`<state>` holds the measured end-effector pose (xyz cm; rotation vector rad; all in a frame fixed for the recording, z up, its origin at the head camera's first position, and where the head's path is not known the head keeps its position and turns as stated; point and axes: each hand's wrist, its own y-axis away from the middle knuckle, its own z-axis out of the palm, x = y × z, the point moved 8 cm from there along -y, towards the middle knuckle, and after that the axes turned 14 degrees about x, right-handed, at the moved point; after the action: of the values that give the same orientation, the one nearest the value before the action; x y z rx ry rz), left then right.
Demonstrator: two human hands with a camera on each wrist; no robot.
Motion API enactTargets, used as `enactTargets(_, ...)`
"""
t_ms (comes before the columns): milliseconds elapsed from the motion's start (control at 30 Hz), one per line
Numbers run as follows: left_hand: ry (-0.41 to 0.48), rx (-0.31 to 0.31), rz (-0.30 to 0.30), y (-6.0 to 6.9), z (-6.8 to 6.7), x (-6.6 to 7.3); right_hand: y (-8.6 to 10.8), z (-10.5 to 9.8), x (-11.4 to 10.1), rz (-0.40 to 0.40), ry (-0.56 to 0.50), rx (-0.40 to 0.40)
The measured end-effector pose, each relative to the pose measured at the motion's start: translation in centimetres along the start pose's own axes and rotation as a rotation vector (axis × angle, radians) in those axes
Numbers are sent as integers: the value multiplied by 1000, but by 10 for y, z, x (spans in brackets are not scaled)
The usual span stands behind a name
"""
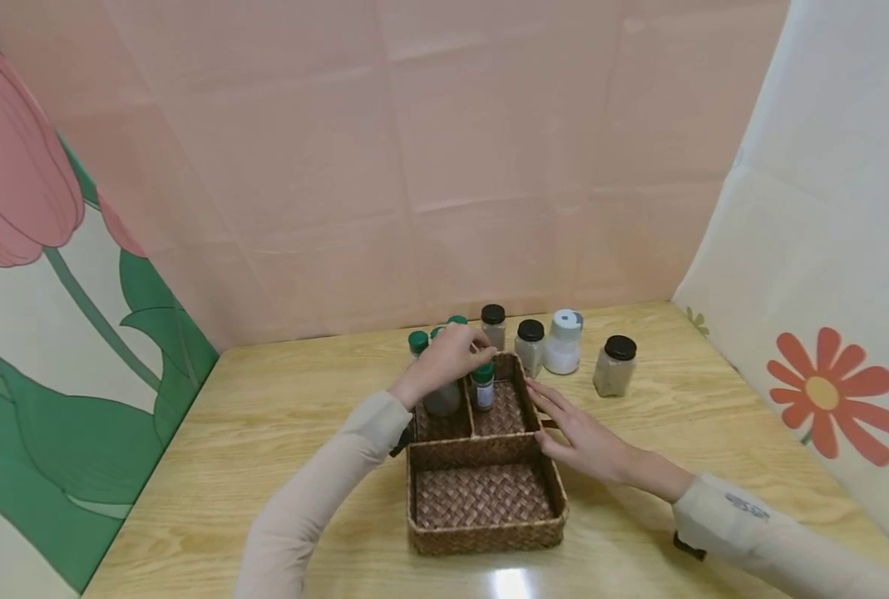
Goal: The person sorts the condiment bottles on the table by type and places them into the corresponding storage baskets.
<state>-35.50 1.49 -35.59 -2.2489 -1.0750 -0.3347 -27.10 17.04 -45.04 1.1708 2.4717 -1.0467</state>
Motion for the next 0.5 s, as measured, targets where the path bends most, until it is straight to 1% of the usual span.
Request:
enactTargets(133, 20, 48, -26, 0, -7, -5, 0, 1, 1, 3, 0, -1)
enactTargets(267, 14, 98, -43, -2, -15, -8, 1, 0, 2, 12, -9, 0)
enactTargets(400, -14, 157, -60, -2, -24, -11, 1, 0, 2, 11, -13, 5)
enactTargets(500, -9, 197, -72, -1, -29, -15, 0, 0, 1, 6, -12, 9)
